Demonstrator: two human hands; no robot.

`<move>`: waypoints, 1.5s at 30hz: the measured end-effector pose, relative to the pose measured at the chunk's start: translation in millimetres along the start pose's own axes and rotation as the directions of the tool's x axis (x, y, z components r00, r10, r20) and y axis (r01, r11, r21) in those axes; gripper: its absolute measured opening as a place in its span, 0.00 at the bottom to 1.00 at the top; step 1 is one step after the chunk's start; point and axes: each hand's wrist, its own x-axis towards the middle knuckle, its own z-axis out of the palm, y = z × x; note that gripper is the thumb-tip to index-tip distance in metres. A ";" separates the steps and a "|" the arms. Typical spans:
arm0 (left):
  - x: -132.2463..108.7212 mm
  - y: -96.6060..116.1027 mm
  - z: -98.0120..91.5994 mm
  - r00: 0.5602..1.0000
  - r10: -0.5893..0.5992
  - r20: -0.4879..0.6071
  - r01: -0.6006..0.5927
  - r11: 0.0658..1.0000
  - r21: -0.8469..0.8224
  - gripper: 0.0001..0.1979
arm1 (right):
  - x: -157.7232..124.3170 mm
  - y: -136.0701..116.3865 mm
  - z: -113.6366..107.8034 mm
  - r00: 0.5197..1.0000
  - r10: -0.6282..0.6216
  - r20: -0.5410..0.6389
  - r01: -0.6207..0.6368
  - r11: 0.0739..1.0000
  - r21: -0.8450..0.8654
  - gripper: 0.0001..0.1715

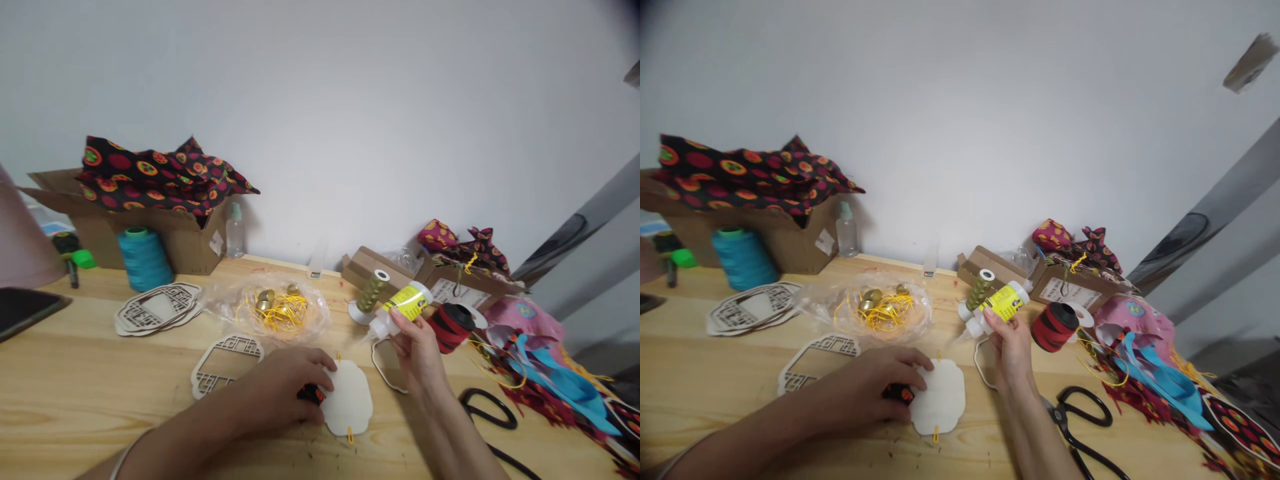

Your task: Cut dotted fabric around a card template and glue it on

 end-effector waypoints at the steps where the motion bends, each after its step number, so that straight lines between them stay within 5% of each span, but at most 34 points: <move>1: 0.0 0.3 -0.4 1.000 -0.003 0.002 0.003 1.000 0.003 0.15 | 0.1 0.4 0.0 1.000 0.001 -0.001 -0.001 1.000 -0.004 0.19; 19: -0.3 -3.0 2.4 0.999 0.026 -0.018 -0.026 1.000 -0.011 0.16 | -4.1 4.7 7.4 1.000 -0.022 0.009 0.022 0.994 -0.105 0.19; 31: 0.0 -0.7 0.7 1.000 -0.002 0.006 0.002 1.000 0.001 0.16 | -8.5 19.8 7.4 0.966 -0.175 0.192 0.232 0.911 -0.341 0.22; 45: 0.5 -1.1 1.1 1.000 0.022 0.000 -0.022 1.000 0.012 0.14 | -10.1 29.2 3.4 0.944 -0.168 0.286 0.286 0.847 -0.448 0.19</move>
